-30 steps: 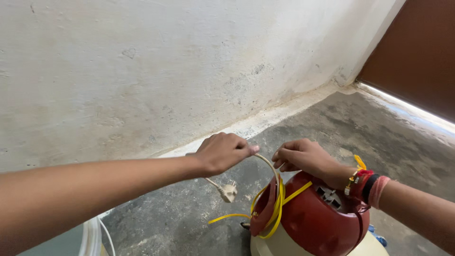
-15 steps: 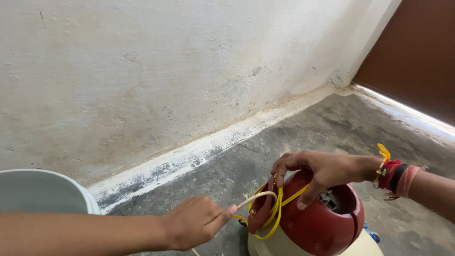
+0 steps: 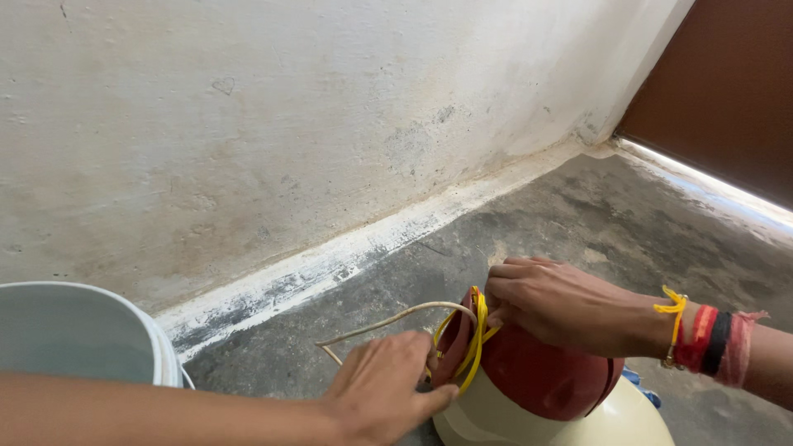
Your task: The person wipes the exterior of a red and cream-colored appliance with a blue cloth. They also untangle and organize the appliance's yellow and white power cords on the floor. The person repeatedly wipes the top and sides of the appliance throughout the clip.
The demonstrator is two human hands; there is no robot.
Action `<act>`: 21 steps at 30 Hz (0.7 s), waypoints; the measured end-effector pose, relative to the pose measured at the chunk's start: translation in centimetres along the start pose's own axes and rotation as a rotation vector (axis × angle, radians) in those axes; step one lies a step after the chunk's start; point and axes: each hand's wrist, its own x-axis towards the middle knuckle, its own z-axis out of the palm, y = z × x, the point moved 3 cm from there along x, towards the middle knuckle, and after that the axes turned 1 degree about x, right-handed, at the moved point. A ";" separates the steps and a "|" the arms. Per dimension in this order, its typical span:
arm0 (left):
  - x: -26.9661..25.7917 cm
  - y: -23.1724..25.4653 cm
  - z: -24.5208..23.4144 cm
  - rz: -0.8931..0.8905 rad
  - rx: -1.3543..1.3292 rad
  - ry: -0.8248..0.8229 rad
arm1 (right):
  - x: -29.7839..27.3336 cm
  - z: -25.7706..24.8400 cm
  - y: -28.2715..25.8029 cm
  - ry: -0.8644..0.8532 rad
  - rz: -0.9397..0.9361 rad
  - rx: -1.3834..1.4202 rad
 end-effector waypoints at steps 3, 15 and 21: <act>0.5 1.7 0.9 -0.128 -0.058 -0.103 | 0.1 0.2 -0.8 -0.047 0.115 0.074; 9.6 -1.2 -3.1 0.015 -0.332 0.223 | -1.8 1.1 1.8 -0.229 0.094 0.155; 15.6 -7.7 -5.7 -0.372 0.036 0.169 | 0.2 0.2 1.0 0.031 0.171 0.274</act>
